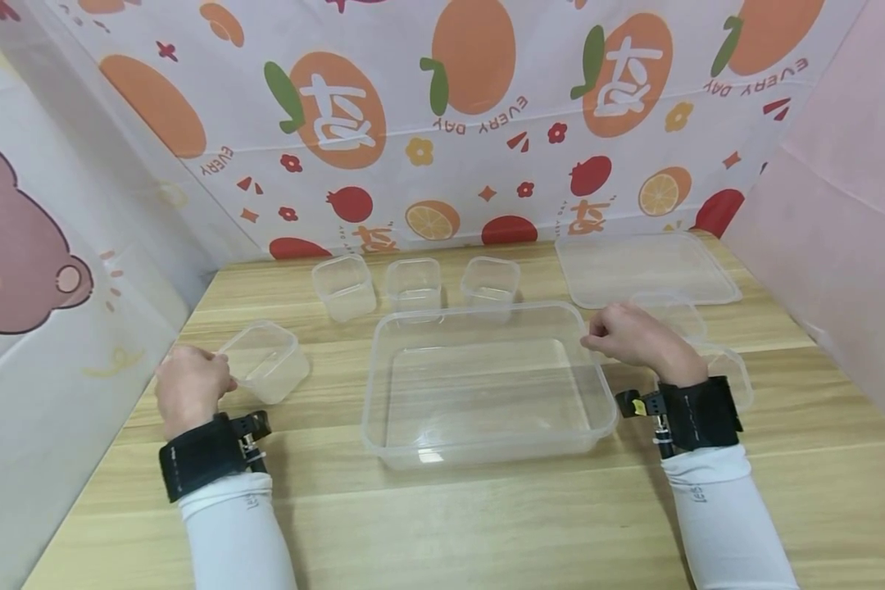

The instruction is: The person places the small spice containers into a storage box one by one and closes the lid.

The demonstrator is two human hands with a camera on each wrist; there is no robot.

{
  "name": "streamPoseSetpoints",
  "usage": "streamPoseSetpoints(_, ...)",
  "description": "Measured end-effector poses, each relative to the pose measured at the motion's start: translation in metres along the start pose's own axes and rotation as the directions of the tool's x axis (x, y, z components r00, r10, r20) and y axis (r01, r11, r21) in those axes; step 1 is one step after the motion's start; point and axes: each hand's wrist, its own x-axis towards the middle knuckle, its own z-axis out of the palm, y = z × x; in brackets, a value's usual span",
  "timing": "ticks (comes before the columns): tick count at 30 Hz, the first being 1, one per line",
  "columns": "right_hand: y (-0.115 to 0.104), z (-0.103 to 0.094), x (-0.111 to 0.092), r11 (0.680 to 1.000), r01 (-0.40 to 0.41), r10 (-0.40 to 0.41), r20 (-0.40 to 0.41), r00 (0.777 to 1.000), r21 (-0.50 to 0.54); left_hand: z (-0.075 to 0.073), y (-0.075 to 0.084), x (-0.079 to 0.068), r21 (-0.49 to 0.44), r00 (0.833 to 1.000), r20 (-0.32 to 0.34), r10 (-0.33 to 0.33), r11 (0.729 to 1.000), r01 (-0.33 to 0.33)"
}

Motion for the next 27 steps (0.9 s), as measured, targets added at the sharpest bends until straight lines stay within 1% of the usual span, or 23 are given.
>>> streamPoseSetpoints(6, -0.0001, 0.0013, 0.0, 1.0, 0.001, -0.001, -0.008, 1.0, -0.007, 0.0031, -0.0025, 0.0029, 0.004, 1.0, -0.004, 0.011, 1.0, -0.011)
streamPoseSetpoints(11, 0.0013, 0.0023, 0.0004, 1.0, 0.002, -0.002, -0.014, 1.0, -0.01, 0.0036, -0.0036, 0.0039, 0.006, 1.0, 0.001, 0.018, 1.0, -0.018)
streamPoseSetpoints(16, 0.0011, 0.0025, 0.0007, 1.0, -0.009, 0.009, -0.009, 1.0, -0.004, 0.0036, -0.0054, 0.004, 0.001, 1.0, -0.009, 0.02, 1.0, -0.02)
streamPoseSetpoints(20, 0.0001, 0.0029, 0.0005, 1.0, -0.007, 0.007, -0.009, 1.0, 0.0, 0.0029, -0.0049, 0.0027, 0.034, 0.997, -0.051, 0.06, 0.998, -0.058)
streamPoseSetpoints(24, -0.0006, 0.0029, 0.0001, 1.0, -0.007, 0.007, -0.007, 1.0, 0.003, 0.0012, -0.0017, -0.0002, 0.066, 0.987, -0.119, 0.109, 0.993, -0.102)
streamPoseSetpoints(27, 0.0002, 0.0029, 0.0, 1.0, -0.008, 0.008, -0.004, 1.0, 0.007, -0.0006, 0.0023, -0.0029, 0.061, 0.984, -0.133, 0.116, 0.992, -0.108)
